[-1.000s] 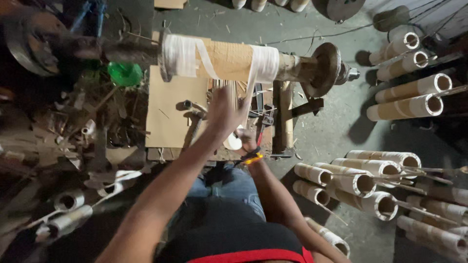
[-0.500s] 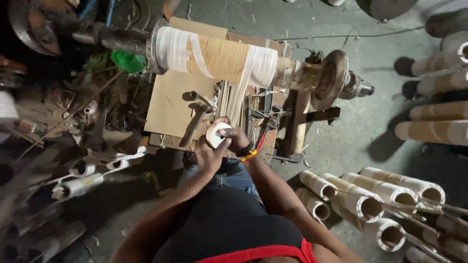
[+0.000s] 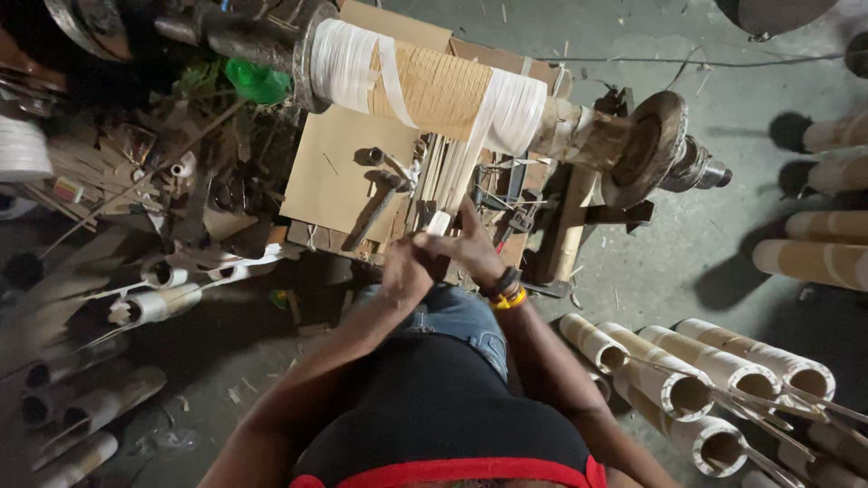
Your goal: The person winds a strip of white tape from a roll onto a large cylindrical drum mounted on a machine, guiding the tape evenly around the rotating drum. They use a hammer to tap the drum area, then cut the tape with scissors and handle the finished wrapped drum.
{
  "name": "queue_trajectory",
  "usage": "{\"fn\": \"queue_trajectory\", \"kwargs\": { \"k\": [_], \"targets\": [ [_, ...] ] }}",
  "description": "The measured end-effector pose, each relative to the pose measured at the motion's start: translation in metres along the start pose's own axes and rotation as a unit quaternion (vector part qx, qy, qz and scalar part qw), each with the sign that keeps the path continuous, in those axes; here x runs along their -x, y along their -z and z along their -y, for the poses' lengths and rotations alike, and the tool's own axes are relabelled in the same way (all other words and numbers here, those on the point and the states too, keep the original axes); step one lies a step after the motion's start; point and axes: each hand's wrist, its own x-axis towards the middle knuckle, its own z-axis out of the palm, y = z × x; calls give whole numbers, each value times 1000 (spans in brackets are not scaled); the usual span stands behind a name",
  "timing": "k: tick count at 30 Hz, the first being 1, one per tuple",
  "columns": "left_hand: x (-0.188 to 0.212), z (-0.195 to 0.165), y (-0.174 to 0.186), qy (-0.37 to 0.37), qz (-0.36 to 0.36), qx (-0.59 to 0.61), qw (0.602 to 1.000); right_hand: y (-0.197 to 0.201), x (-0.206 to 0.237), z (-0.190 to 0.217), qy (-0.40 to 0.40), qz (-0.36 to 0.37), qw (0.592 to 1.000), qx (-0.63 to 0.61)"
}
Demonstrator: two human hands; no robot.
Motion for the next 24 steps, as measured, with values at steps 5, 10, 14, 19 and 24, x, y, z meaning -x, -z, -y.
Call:
{"fn": "queue_trajectory", "kwargs": {
  "k": [5, 10, 14, 19, 24],
  "targets": [
    [-10, -25, 17, -47, 7, -98, 994, -8, 6, 20, -33, -70, 996, -33],
    [-16, -46, 30, -142, -53, -130, 980, -2, 1, 19, -92, -60, 984, -143],
    [-18, -32, 20, -108, -34, -57, 992, 6, 1, 9, -92, -63, 980, -166],
    [-4, 3, 5, -98, -44, 119, 987, 18, 5, -5, -135, -39, 961, -236],
    [6, 7, 12, -156, -78, 19, 985, 27, -9, -15, -113, -113, 987, 15]
  ]
}}
